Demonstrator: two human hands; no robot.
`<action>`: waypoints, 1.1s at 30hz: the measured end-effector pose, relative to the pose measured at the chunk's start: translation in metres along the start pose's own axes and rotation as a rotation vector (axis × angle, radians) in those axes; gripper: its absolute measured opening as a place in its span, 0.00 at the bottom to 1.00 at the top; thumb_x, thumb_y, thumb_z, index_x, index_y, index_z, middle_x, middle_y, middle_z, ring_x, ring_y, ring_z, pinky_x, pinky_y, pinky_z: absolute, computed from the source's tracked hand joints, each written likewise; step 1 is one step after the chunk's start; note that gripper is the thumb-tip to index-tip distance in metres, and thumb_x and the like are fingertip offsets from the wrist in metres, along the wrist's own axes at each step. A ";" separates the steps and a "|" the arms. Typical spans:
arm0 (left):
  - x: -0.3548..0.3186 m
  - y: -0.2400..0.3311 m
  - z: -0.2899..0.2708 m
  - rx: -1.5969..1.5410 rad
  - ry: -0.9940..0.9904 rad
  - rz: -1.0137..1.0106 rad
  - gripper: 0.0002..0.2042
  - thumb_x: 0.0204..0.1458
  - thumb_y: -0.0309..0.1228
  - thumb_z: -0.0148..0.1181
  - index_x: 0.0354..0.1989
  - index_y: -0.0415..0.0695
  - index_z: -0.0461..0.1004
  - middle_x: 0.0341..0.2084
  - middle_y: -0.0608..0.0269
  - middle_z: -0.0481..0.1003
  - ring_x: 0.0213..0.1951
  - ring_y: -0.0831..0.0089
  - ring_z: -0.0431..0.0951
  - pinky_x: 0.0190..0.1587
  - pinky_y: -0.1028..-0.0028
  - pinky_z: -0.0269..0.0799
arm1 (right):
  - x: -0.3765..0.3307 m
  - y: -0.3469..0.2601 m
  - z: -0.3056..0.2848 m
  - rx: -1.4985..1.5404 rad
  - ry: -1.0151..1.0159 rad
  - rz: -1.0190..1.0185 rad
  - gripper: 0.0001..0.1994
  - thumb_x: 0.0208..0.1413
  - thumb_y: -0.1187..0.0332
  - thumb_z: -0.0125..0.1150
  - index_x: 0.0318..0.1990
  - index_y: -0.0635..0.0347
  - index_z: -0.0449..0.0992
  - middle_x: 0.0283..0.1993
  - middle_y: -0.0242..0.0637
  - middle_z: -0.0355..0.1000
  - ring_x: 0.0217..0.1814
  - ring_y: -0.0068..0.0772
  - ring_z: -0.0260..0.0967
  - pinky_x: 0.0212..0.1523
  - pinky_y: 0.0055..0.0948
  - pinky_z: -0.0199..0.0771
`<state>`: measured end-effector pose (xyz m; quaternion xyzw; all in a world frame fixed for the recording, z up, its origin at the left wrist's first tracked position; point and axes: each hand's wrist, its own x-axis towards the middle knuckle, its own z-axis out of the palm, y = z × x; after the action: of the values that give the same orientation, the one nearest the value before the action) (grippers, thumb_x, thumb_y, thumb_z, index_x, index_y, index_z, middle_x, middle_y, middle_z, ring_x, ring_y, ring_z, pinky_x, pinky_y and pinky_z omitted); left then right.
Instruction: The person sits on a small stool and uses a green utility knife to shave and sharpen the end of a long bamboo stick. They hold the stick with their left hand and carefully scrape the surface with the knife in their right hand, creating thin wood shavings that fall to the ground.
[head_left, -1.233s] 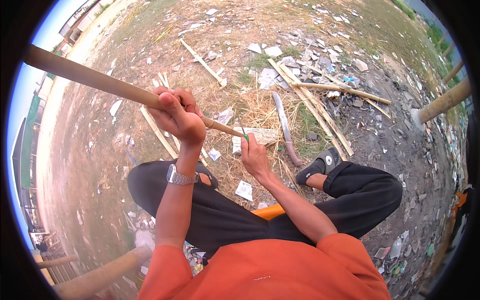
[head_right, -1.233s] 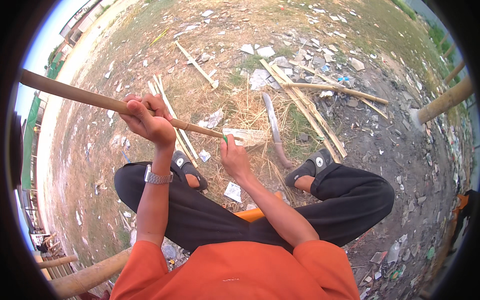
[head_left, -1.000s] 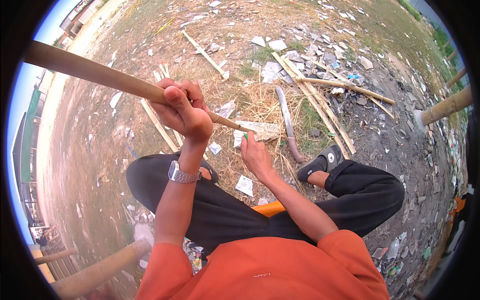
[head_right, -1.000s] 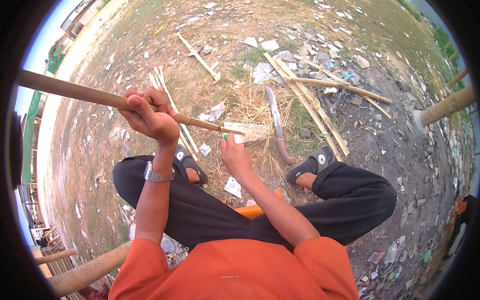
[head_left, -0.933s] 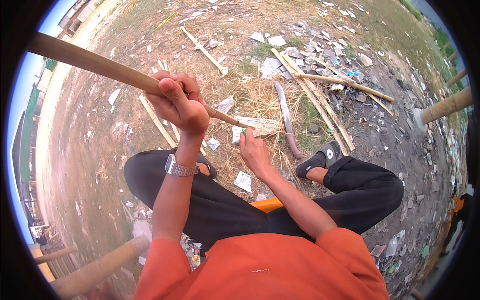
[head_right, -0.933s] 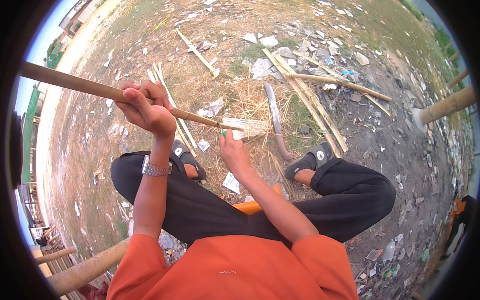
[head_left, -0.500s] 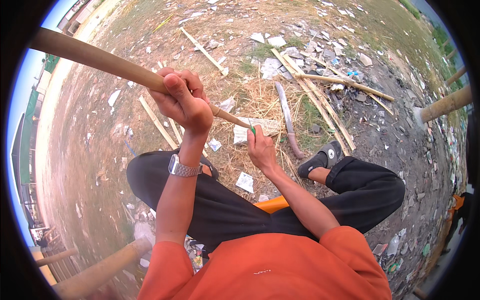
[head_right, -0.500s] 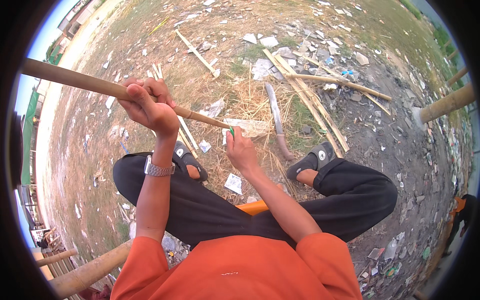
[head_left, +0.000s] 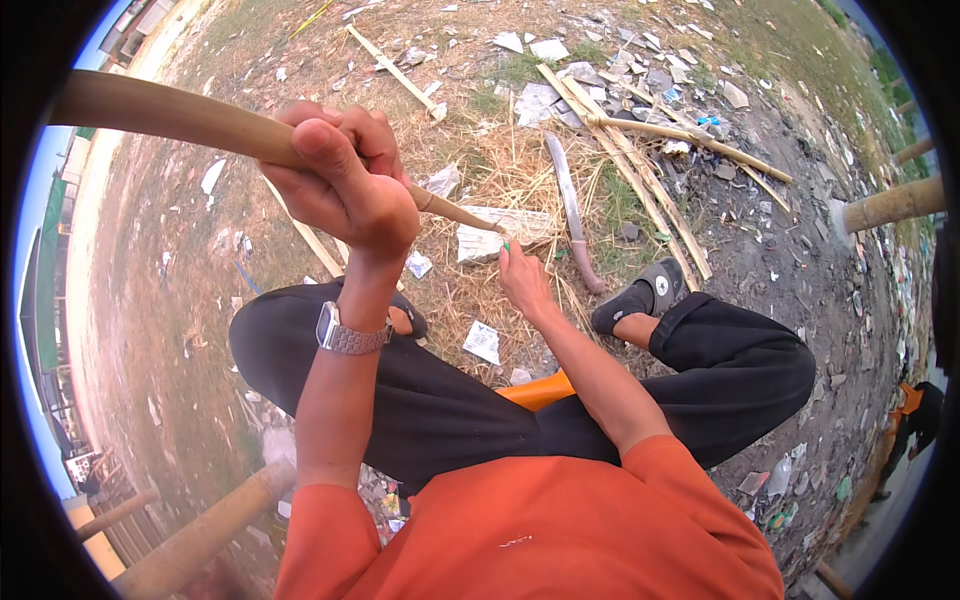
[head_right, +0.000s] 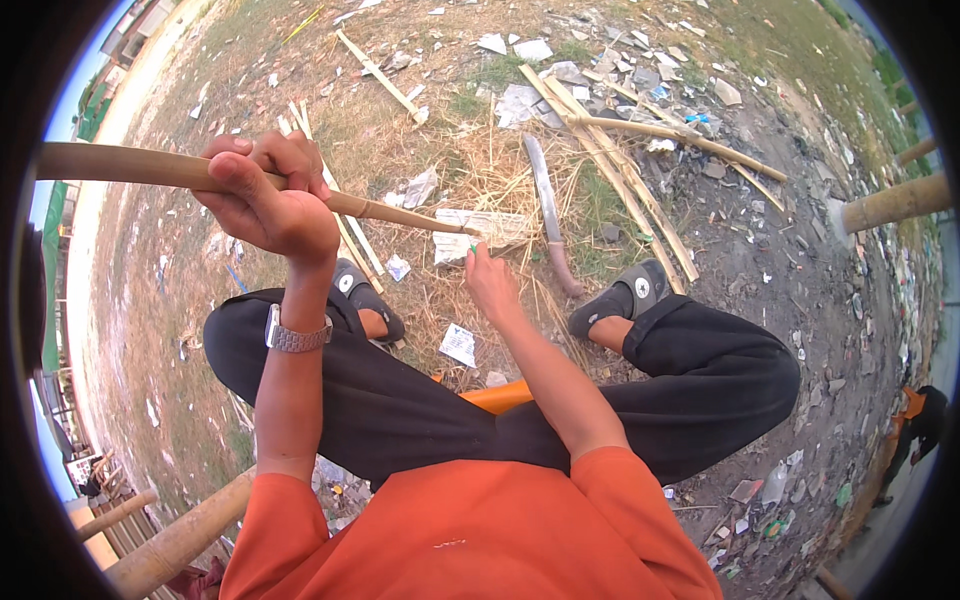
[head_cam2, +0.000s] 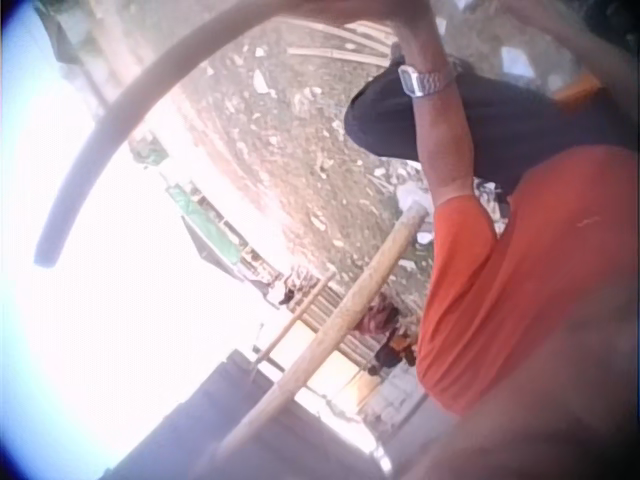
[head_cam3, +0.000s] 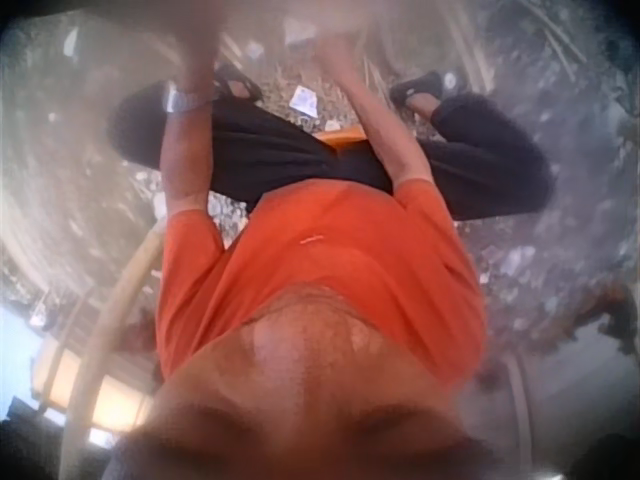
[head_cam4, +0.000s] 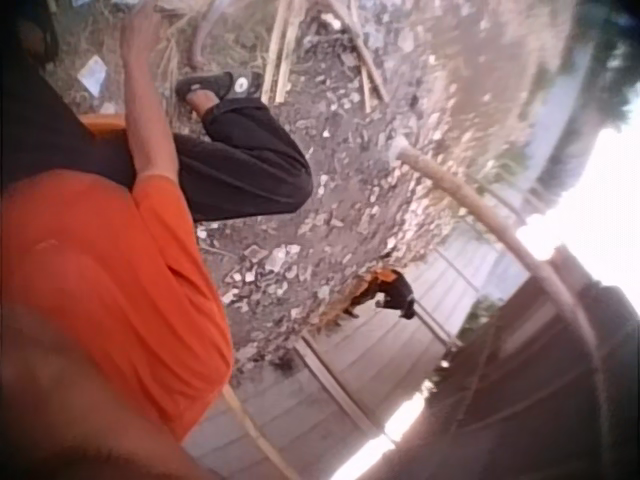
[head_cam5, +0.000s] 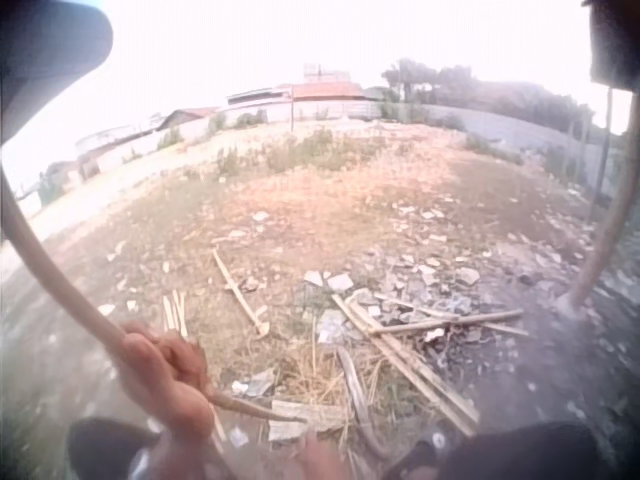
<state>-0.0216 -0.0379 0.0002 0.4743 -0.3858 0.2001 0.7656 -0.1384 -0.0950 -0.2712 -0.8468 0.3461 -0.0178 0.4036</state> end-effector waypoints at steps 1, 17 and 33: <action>0.001 0.001 -0.002 0.039 -0.015 -0.019 0.17 0.62 0.47 0.40 0.35 0.45 0.51 0.10 0.69 0.55 0.08 0.85 0.51 0.09 0.83 0.46 | 0.001 -0.001 0.000 -0.031 -0.032 0.035 0.15 0.63 0.58 0.40 0.41 0.63 0.65 0.34 0.65 0.70 0.38 0.67 0.69 0.41 0.58 0.67; 0.012 -0.007 -0.009 0.114 0.000 -0.025 0.15 0.63 0.45 0.37 0.34 0.45 0.51 0.10 0.71 0.54 0.08 0.86 0.52 0.07 0.85 0.49 | -0.005 0.014 0.014 0.221 0.203 0.011 0.14 0.63 0.58 0.38 0.40 0.61 0.60 0.24 0.62 0.67 0.24 0.63 0.66 0.32 0.53 0.64; 0.008 -0.002 0.002 0.075 0.029 -0.089 0.18 0.62 0.48 0.39 0.32 0.45 0.52 0.10 0.71 0.54 0.09 0.87 0.53 0.08 0.85 0.50 | 0.030 -0.024 -0.083 0.786 -0.017 0.064 0.18 0.63 0.50 0.39 0.38 0.58 0.64 0.17 0.31 0.59 0.12 0.28 0.53 0.14 0.31 0.54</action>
<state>-0.0166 -0.0412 0.0056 0.5164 -0.3453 0.1873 0.7609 -0.1275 -0.1584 -0.2065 -0.6165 0.3356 -0.1293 0.7004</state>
